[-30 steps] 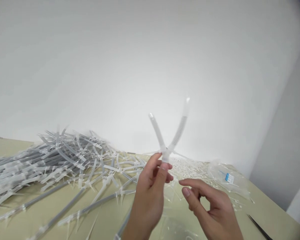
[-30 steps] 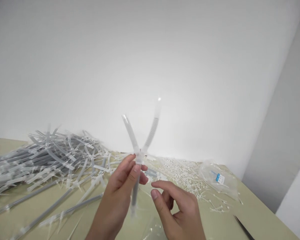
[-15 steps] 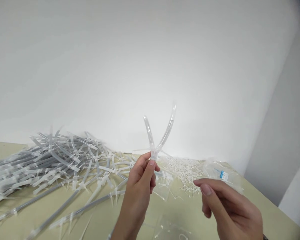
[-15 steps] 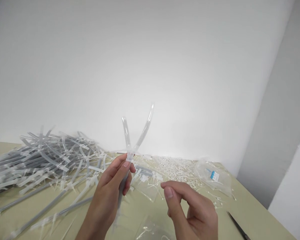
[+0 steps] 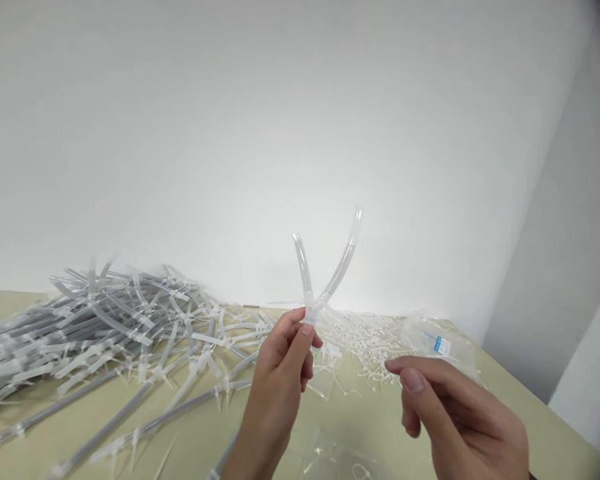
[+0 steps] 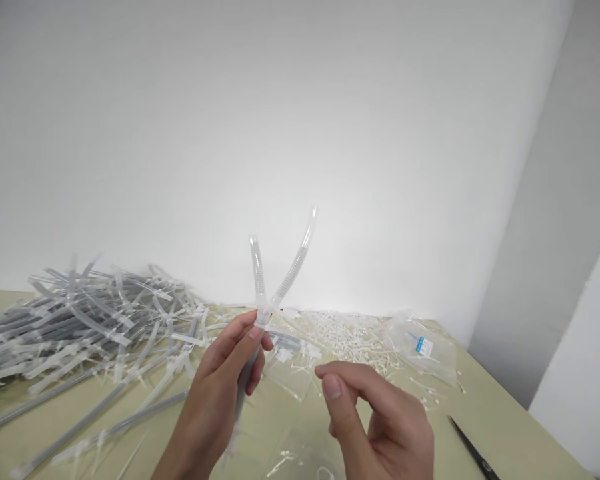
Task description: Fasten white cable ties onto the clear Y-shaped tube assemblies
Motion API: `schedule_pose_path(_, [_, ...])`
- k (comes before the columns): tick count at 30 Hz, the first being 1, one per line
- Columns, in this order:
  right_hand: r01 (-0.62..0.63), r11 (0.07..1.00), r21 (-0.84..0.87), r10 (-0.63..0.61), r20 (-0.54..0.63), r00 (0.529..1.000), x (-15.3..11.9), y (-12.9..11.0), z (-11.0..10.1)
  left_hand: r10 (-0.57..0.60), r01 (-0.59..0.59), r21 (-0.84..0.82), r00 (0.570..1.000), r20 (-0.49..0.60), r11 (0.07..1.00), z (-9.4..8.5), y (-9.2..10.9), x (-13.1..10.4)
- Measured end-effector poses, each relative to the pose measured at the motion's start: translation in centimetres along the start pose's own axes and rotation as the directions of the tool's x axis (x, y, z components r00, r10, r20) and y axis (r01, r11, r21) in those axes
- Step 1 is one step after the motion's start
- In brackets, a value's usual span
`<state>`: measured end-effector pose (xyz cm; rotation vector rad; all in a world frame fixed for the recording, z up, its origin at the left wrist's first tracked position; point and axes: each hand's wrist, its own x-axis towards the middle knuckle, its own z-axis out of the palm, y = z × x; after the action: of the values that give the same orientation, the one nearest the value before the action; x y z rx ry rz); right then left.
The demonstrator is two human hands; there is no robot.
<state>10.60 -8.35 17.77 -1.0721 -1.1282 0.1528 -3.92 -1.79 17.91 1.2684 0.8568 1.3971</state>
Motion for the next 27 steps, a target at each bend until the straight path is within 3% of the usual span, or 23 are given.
schedule_pose_path(6, [0.140,0.990,-0.031,-0.131,0.200,0.971,0.5,0.9,-0.1,-0.020,0.020,0.000,1.000,0.001,1.000,0.5,0.2,-0.4])
schedule_pose_path(9, [0.162,0.985,-0.057,-0.136,0.316,0.939,0.4,1.1,0.4,-0.051,0.048,-0.075,0.998,-0.038,0.996,0.8,0.4,-0.7])
schedule_pose_path(12, [0.140,0.989,-0.051,-0.108,0.400,0.910,0.1,1.0,1.0,-0.048,0.047,-0.125,0.999,-0.004,0.991,0.9,0.4,-1.0])
schedule_pose_path(21, [0.066,0.993,-0.096,-0.013,0.475,0.880,-0.2,1.5,1.8,-0.030,0.035,-0.074,0.997,0.070,0.997,0.4,-0.2,-1.0])
schedule_pose_path(27, [0.021,0.997,-0.079,0.021,0.497,0.868,-0.3,1.6,1.9,-0.018,0.021,-0.080,0.999,0.047,0.997,0.3,-0.7,-1.1])
